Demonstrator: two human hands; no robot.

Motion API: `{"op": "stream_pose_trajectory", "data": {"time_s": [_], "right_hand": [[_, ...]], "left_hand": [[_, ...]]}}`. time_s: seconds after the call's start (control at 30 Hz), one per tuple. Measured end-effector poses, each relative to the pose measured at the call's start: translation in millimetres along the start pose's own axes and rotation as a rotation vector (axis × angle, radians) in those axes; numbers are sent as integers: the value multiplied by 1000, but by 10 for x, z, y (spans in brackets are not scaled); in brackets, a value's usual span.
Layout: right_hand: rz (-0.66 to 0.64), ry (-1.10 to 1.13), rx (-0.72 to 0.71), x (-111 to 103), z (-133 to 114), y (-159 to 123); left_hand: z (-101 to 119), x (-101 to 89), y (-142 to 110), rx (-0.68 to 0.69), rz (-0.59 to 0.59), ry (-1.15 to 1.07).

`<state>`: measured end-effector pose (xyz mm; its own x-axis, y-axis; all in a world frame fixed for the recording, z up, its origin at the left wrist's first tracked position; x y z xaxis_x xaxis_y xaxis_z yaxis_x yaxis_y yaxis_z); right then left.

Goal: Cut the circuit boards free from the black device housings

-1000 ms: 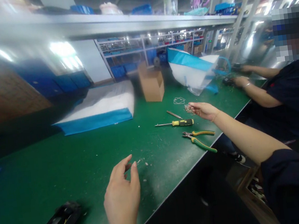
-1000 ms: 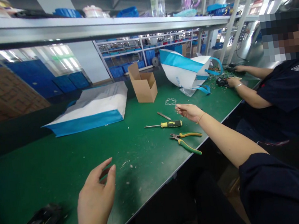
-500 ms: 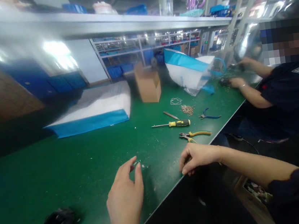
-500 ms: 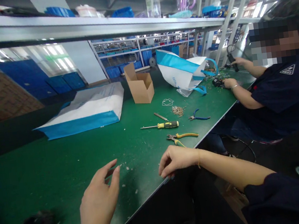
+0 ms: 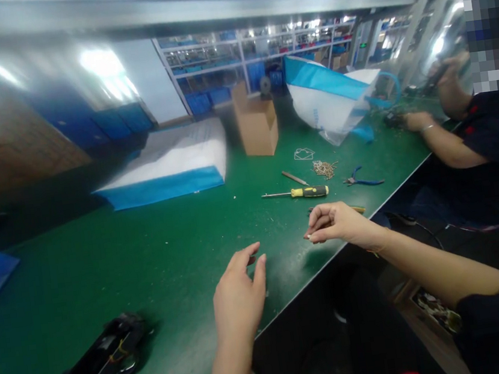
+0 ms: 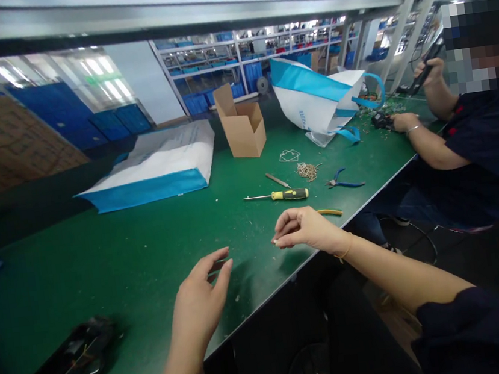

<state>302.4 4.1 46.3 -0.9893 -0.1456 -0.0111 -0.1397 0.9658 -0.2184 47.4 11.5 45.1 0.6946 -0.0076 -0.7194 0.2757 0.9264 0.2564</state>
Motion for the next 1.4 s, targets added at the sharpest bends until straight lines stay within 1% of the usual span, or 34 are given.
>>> {"op": "stream_pose_trajectory", "data": {"time_s": [0.1, 0.17, 0.2, 0.27, 0.37, 0.43, 0.57, 0.6, 0.67, 0.7, 0.73, 0.77, 0.8, 0.83, 0.87, 0.9, 0.93, 1.0, 1.07, 1.13, 1.2, 1.27, 1.4], "right_hand": [[34, -6, 10, -7, 18, 29], [29, -15, 8, 2, 25, 25], [3, -26, 9, 21, 29, 13], [-96, -69, 20, 95, 41, -23], [-282, -162, 55, 265, 89, -73], [-362, -213, 74, 374, 139, -75], [-379, -285, 77, 480, 224, -33], [-408, -296, 88, 481, 230, -25], [-478, -331, 98, 431, 198, 5], [-475, -359, 79, 365, 153, 43], [-422, -389, 43, 262, 88, 108], [-311, -425, -5, 119, 8, 203], [-150, -472, -55, -63, -78, 325], [30, -500, -72, -276, -158, 467], [242, -568, -68, -511, -227, 622], [443, -675, -33, -752, -278, 781], [542, -723, 0, -976, -308, 944], [664, -798, 55, -1367, -318, 1245], [746, -870, 122, -1654, -275, 1482], [788, -936, 183, -1824, -209, 1655], [798, -993, 226, -1903, -141, 1783], [792, -1041, 254, -1936, -86, 1881], [752, -1105, 298, -1993, -19, 2000]], "left_hand": [[33, 40, -4, 27, -27, 10], [50, 58, -7, 52, -58, 3], [58, 63, -7, 60, -74, 7], [74, 66, -7, 59, -85, 41], [106, 70, 3, 40, -88, 133], [133, 85, 15, 26, -106, 189], [173, 121, 39, 19, -137, 281], [174, 127, 42, 20, -143, 304], [165, 133, 41, 23, -154, 341], [158, 134, 37, 28, -159, 354], [151, 135, 32, 36, -162, 364], [144, 136, 26, 44, -162, 372], [138, 136, 19, 52, -163, 379], [132, 137, 14, 56, -163, 385], [126, 140, 9, 57, -167, 391], [120, 142, 6, 53, -171, 397], [111, 145, 5, 46, -174, 402], [88, 153, 5, 37, -181, 405], [50, 163, 7, 26, -189, 402], [-4, 177, 9, 5, -206, 404], [-68, 192, 10, -17, -227, 405], [-131, 204, 10, -36, -242, 404], [-197, 217, 5, -40, -251, 404]]}}
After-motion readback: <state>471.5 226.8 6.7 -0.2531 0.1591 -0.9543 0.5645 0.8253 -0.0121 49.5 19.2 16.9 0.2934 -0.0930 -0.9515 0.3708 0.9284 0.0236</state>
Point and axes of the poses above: each hand's wrist, its own y-axis towards the middle knuckle, its own x-axis out of the palm, z = x × y, the point moved 2 cm from there along y, towards the middle knuckle, and after that the axes turned 8 degrees about x, right-handed, at the moved point
